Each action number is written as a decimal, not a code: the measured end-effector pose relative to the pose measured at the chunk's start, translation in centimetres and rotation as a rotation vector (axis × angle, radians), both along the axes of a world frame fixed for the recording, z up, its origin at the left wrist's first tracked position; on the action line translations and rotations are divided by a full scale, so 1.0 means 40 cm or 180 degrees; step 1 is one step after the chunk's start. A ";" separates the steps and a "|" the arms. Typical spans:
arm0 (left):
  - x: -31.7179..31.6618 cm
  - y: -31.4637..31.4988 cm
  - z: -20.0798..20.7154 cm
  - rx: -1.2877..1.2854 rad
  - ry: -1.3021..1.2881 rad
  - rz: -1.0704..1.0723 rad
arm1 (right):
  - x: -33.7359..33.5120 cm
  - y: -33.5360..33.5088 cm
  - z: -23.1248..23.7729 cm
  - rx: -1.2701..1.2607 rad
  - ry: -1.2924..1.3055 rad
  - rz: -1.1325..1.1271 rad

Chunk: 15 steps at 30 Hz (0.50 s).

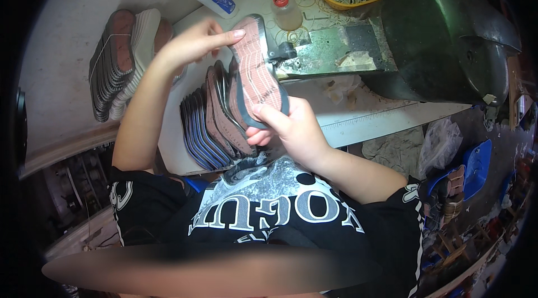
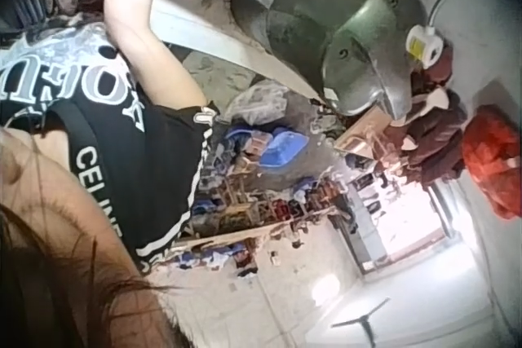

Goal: Inspecting and stacking shoe insoles at a workbench in a manufacturing environment.

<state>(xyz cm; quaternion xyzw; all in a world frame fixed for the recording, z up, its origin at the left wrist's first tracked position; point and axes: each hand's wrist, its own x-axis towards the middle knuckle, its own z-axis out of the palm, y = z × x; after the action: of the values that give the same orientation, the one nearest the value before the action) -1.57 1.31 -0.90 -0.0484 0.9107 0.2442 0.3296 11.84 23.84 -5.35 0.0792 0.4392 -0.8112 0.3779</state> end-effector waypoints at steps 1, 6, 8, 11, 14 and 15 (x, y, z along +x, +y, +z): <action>-0.019 -0.009 -0.015 0.0010 -0.0001 -0.0021 | -0.008 -0.010 -0.004 -0.0066 -0.0019 -0.0081; -0.076 0.021 -0.010 0.0772 0.2159 -0.2954 | -0.036 -0.041 0.001 0.0045 -0.0093 -0.0433; -0.077 0.046 -0.013 0.0778 0.1401 -0.3109 | -0.039 -0.050 0.004 0.0002 -0.0129 -0.0558; -0.085 0.037 -0.009 0.0969 0.1324 -0.2993 | -0.034 -0.058 0.009 -0.0108 -0.0211 -0.0706; -0.081 0.041 0.030 0.0548 0.1028 -0.3083 | -0.036 -0.058 0.016 -0.0124 -0.0148 -0.0676; -0.071 0.044 0.041 0.0493 0.0837 -0.2850 | -0.036 -0.056 0.020 -0.0096 -0.0075 -0.0641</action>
<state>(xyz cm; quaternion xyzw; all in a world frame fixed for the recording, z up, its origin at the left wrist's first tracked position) -4.39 3.08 0.73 0.4050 0.8552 0.1494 0.2869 10.39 21.60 -4.56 0.1267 0.4122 -0.8506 0.3007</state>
